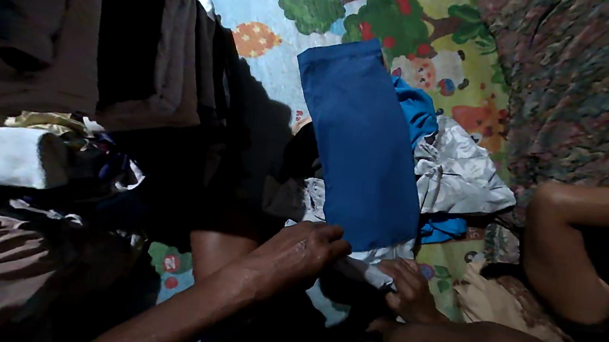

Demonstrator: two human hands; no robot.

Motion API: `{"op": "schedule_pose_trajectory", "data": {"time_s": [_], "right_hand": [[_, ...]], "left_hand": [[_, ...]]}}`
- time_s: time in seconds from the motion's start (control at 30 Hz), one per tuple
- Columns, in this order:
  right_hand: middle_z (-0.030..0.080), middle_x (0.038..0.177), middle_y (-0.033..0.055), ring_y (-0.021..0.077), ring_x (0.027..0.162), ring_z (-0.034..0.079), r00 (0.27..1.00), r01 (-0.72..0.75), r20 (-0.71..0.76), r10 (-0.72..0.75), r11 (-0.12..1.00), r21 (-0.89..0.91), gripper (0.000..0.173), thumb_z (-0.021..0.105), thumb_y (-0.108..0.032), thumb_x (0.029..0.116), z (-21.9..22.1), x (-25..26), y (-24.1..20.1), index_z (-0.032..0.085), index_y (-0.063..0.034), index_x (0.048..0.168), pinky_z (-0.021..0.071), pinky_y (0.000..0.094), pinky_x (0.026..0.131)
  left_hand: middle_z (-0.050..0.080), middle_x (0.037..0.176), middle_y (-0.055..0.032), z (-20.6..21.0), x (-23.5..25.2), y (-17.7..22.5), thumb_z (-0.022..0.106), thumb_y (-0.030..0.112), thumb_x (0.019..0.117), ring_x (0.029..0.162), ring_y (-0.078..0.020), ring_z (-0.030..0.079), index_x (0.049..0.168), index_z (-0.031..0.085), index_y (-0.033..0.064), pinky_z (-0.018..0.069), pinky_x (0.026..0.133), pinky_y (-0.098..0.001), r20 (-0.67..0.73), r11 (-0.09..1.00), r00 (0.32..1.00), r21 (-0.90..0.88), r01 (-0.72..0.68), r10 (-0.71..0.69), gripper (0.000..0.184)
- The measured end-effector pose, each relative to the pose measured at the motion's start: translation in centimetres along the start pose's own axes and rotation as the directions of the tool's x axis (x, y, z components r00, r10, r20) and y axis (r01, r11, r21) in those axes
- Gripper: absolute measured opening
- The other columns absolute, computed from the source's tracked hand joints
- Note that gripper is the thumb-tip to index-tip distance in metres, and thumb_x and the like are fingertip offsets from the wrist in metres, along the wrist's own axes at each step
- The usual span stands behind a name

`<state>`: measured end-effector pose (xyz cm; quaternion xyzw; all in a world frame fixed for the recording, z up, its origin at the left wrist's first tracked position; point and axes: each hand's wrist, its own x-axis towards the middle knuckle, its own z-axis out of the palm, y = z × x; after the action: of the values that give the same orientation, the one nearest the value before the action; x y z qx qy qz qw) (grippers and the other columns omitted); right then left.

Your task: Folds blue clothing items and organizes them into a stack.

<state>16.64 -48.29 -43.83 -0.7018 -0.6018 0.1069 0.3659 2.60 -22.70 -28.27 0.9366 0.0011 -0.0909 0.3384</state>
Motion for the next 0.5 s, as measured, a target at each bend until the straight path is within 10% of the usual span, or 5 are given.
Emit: {"op": "schedule_pose_trajectory", "data": {"time_s": [0.13,0.3,0.5], "right_hand": [[0.076,0.100,0.0100,0.0241,0.092,0.071,1.000,-0.016,0.017,0.014,0.995,0.095,0.028,0.054,-0.009,0.0894,-0.3,-1.0,0.2,0.075,-0.0070,0.107,0.0551,0.0415,0.085],[0.076,0.100,0.0118,0.0320,0.091,0.073,0.978,-0.135,0.154,0.143,0.989,-0.062,0.037,0.074,-0.004,0.0725,-0.9,-1.3,-0.5,0.078,-0.0070,0.109,0.0552,0.0551,0.079],[0.075,0.102,0.0121,0.0348,0.093,0.071,0.976,-0.190,0.085,0.199,0.977,-0.100,0.031,0.067,-0.004,0.0699,-1.6,-2.2,0.6,0.079,-0.0081,0.098,0.0527,0.0576,0.081]], "left_hand": [[0.069,0.105,-0.0234,-0.5,0.2,-0.1,0.064,-0.004,0.0897,0.101,-0.0445,0.067,0.101,0.071,-0.0033,0.0515,0.082,-0.0591,0.140,0.986,0.979,0.105,0.132,-0.146,0.014],[0.069,0.091,-0.0165,2.1,-2.6,-1.1,0.067,0.003,0.0866,0.089,-0.0410,0.067,0.088,0.074,0.0063,0.0491,0.070,-0.0567,-0.211,0.919,0.945,0.253,0.301,-0.251,0.008],[0.067,0.087,-0.0174,7.4,-7.3,0.5,0.062,0.007,0.0870,0.076,-0.0326,0.067,0.091,0.079,0.0096,0.0554,0.066,-0.0459,-0.562,0.785,0.635,-0.042,0.618,-0.530,0.018]]}}
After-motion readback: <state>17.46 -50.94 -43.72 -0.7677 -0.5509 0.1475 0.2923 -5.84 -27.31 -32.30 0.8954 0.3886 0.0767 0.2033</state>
